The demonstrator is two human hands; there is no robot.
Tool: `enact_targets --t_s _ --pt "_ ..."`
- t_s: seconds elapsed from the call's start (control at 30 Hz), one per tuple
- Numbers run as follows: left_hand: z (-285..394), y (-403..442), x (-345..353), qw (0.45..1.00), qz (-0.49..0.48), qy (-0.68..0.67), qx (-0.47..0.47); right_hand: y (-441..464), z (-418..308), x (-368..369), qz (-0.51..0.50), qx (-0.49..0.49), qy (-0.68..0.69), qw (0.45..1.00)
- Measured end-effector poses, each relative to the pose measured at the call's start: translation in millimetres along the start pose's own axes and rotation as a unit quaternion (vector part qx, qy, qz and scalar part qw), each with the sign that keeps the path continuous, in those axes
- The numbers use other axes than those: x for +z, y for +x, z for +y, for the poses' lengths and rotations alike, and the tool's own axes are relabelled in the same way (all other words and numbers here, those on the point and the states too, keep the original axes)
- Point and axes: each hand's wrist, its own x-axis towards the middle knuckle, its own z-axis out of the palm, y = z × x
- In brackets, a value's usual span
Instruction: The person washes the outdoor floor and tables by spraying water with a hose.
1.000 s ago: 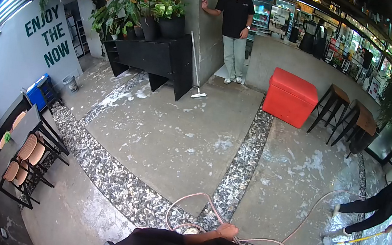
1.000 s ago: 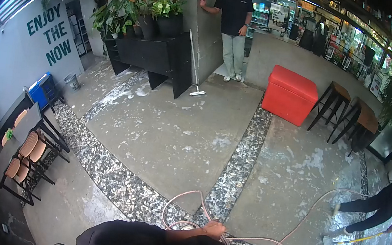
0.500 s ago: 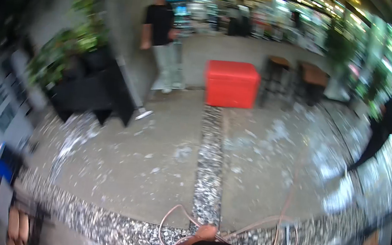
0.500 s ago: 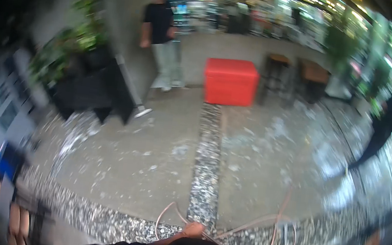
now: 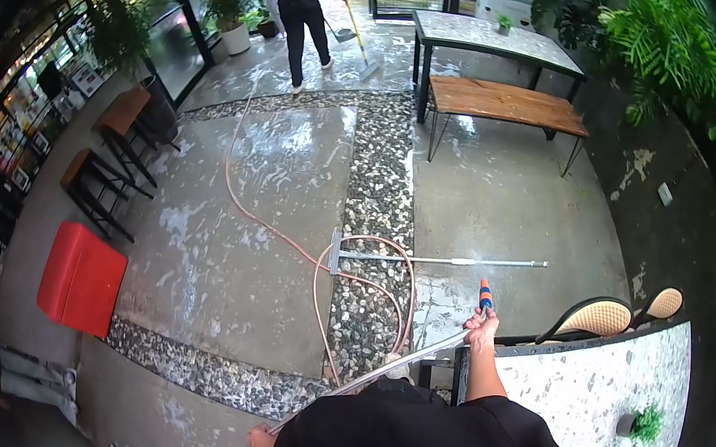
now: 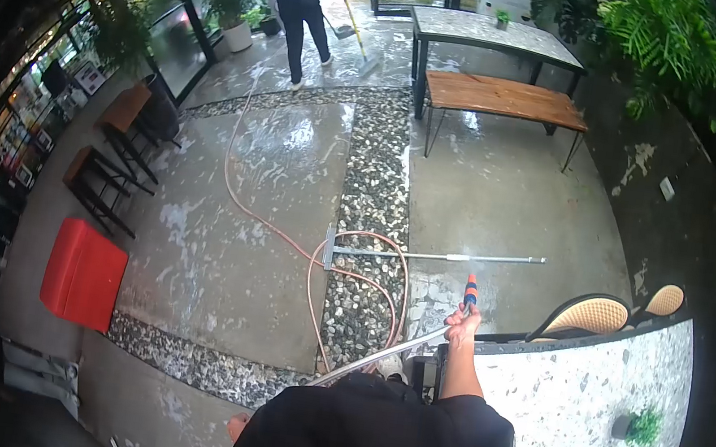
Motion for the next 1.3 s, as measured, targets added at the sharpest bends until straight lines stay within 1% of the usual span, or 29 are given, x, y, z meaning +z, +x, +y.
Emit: enact_targets --t_s 0.03,0.1,0.17,0.23,0.27,0.3,0.33,0.37,0.43,0.5,0.57,0.63,0.73,0.83,0.97,1.03,1.1,1.17,1.23,1.3 --pt "1.2 1.0 -2.6 1.0 -0.009 -0.013 -0.013 -6.0 -2.4 -5.6 0.001 -0.004 0.007 1.0" --pt "15.8 3.8 -10.2 1.0 -0.007 -0.005 0.0 -7.2 -8.4 -10.2 -0.032 0.024 0.0 0.999" --pt "22.7 7.5 -11.1 1.0 -0.005 0.001 0.01 -5.5 -13.0 -14.6 -0.033 0.027 0.008 0.999" --pt "26.8 14.1 -5.2 0.999 0.022 -0.024 0.009 -3.5 -17.2 -16.4 -0.078 0.031 0.022 0.996" --pt "27.7 16.0 -4.3 0.999 0.022 -0.024 0.009 -2.7 -19.1 -15.1 -0.078 0.03 0.015 0.996" --pt "28.9 17.1 -4.0 0.999 0.035 -0.021 0.034 -3.7 -20.4 -12.6 -0.078 0.031 0.015 0.996" --pt "30.0 17.4 -4.2 0.997 0.048 -0.017 0.058 -5.6 -21.5 -9.6 -0.1 0.035 0.013 0.994" --pt "31.1 17.3 -4.6 0.997 0.049 -0.018 0.056 -7.1 -22.3 -6.6 -0.121 0.04 0.012 0.992" --pt "36.1 16.2 -6.1 0.998 0.037 -0.053 0.019 -6.2 -23.4 0.7 -0.124 0.053 0.014 0.991" --pt "33.7 15.8 -4.1 0.997 0.037 -0.058 0.022 -4.5 -22.0 8.2 -0.145 0.054 0.0 0.988" --pt "30.4 16.0 -2.9 0.997 0.037 -0.063 0.025 -1.7 -19.1 15.1 -0.147 0.058 -0.005 0.987" --pt "28.5 16.1 -2.6 0.998 0.019 -0.056 -0.006 0.6 -16.2 23.2 -0.151 0.061 -0.01 0.987" --pt "28.4 11.9 -1.4 0.997 0.049 -0.063 -0.004 4.3 -11.6 32.6 -0.164 0.08 -0.015 0.983" --pt "31.8 10.4 -4.6 0.998 0.047 -0.051 -0.006 7.2 -7.5 40.6 -0.166 0.088 -0.021 0.982" --pt "34.2 7.8 -5.9 0.997 0.063 -0.046 -0.003 5.1 -3.7 49.9 -0.154 0.074 -0.037 0.985" --pt "46.8 2.0 -15.8 0.997 0.056 -0.057 -0.021 6.5 -2.5 52.3 -0.151 0.07 -0.038 0.985" --pt "41.4 5.8 -11.9 0.997 0.051 -0.057 -0.021 7.0 -1.1 53.9 -0.146 0.065 -0.037 0.987" --pt "37.8 9.1 -7.8 0.997 0.046 -0.058 -0.021 4.1 -1.0 55.5 -0.149 0.061 -0.031 0.987" --pt "38.2 10.4 -6.9 0.998 0.053 -0.026 -0.018 3.9 0.8 58.3 -0.153 0.058 -0.025 0.986" --pt "39.2 11.1 -7.6 0.997 0.056 -0.04 -0.017 5.7 0.6 58.2 -0.163 0.048 -0.012 0.985"
